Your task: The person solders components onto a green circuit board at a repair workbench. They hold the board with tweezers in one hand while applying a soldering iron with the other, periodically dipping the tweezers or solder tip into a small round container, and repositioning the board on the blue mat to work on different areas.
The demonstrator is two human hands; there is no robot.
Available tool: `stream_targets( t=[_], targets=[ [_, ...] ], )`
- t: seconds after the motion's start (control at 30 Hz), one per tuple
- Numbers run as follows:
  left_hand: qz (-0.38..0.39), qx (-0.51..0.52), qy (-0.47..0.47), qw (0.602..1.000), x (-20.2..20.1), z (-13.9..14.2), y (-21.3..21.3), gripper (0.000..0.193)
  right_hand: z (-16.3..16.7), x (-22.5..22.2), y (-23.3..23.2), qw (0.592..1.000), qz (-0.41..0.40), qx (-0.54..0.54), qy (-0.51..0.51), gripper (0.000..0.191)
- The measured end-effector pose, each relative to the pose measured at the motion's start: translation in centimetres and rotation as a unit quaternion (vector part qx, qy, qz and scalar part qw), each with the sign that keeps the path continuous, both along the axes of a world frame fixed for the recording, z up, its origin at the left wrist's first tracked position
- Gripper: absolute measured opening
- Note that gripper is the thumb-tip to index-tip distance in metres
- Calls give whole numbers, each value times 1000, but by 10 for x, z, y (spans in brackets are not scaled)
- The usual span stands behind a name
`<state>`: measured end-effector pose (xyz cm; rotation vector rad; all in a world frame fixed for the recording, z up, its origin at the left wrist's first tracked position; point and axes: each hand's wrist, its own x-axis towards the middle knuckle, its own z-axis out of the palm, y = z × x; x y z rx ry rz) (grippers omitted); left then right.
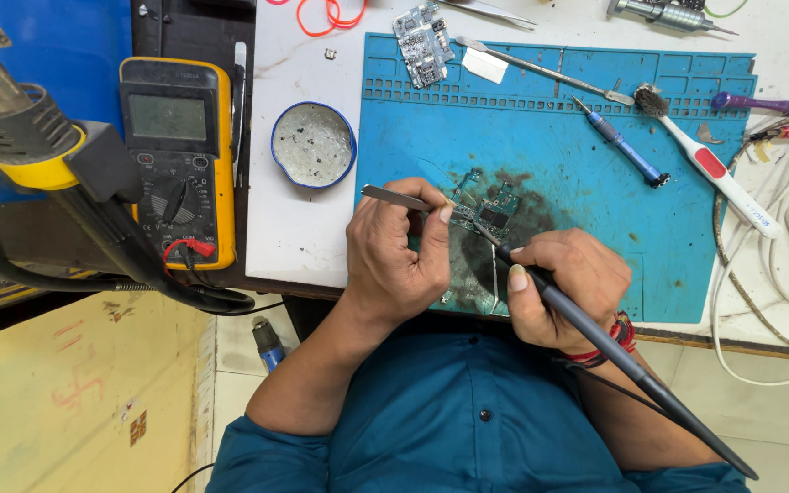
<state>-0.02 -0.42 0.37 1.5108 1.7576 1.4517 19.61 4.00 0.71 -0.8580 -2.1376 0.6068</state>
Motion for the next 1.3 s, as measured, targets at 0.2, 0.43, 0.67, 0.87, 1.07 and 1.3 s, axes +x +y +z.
stream_targets(
  t=[0.2, 0.43, 0.67, 0.87, 1.07, 1.3],
  targets=[
    [0, -1, 1, 1000, 0, 0, 0, 10, 1, 0, 0, 1000, 1, 0, -1, 12],
    [-1, -1, 1, 1000, 0, 0, 0, 10, 0, 0, 0, 1000, 4, -1, 0, 12],
    [-1, 0, 2, 1000, 0, 0, 0, 10, 0, 0, 0, 1000, 3, 2, -1, 13],
    [0, 4, 8, 1000, 0, 0, 0, 10, -1, 1, 0, 1000, 2, 5, -4, 13],
    [1, 2, 2, 1000, 0, 0, 0, 10, -1, 0, 0, 1000, 0, 5, 1, 13],
    [1, 1, 2, 1000, 0, 0, 0, 10, -2, 2, 0, 1000, 0, 2, 0, 13]
  ],
)
